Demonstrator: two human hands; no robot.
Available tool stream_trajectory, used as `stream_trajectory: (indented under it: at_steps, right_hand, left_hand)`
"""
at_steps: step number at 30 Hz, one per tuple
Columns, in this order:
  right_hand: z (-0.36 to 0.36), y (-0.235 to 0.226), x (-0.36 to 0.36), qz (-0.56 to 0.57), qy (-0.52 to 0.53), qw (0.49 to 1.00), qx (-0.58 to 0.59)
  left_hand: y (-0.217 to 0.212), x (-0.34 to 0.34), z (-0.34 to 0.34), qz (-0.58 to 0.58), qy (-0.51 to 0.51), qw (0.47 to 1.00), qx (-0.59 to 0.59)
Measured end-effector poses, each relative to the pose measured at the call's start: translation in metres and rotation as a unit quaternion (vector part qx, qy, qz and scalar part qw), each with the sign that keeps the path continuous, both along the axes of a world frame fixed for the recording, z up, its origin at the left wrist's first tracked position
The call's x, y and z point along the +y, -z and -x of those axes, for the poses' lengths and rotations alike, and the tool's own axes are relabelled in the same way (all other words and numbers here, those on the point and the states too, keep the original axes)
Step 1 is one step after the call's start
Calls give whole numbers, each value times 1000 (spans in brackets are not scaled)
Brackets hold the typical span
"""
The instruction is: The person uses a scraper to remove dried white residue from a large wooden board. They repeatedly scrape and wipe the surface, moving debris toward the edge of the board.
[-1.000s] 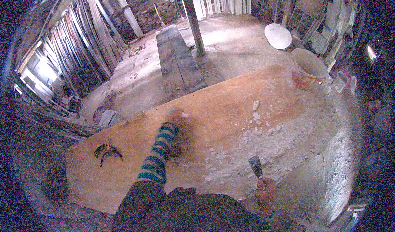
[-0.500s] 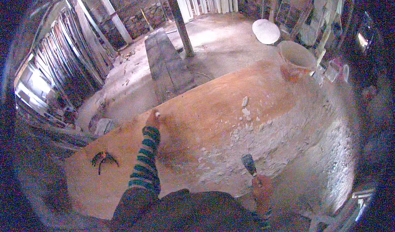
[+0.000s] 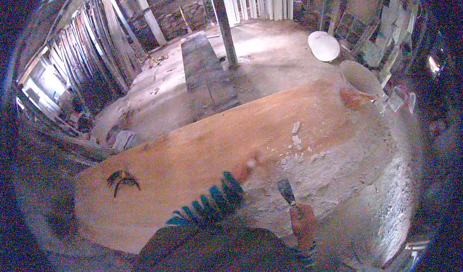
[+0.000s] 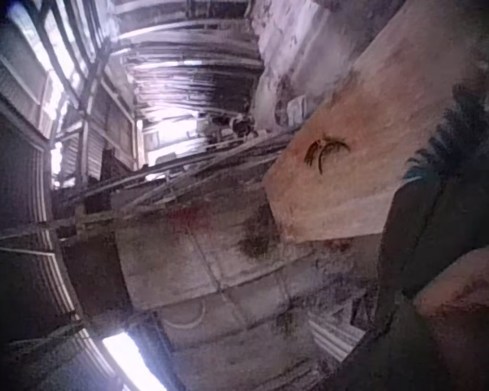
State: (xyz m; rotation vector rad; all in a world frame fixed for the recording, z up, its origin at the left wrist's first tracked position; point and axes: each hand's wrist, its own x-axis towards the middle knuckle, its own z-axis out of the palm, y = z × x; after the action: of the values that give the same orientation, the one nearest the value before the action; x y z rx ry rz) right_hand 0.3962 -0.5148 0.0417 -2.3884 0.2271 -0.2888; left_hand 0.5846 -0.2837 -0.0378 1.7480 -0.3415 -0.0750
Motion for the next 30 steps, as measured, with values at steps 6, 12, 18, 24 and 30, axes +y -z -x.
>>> stream_trajectory:
  at_steps: [6, 12, 18, 24, 30]
  right_hand:
    - [15, 31, -25, -9, 38, 999, -35]
    - [15, 20, -21, -4, 37, 997, -64]
    - [14, -7, -11, -52, 80, 995, -41]
    - [24, 18, -26, -2, 45, 998, -42]
    - [32, 33, -28, -13, 60, 997, -36]
  left_hand:
    - [-29, 180, -120, -405, -214, 889, -29]
    - [57, 136, -184, -498, -119, 858, -37]
    - [-50, -114, -68, -301, 109, 946, -37]
    - [-47, -49, -119, -185, -34, 946, -265]
    - [-16, 87, -155, -463, -140, 875, -28]
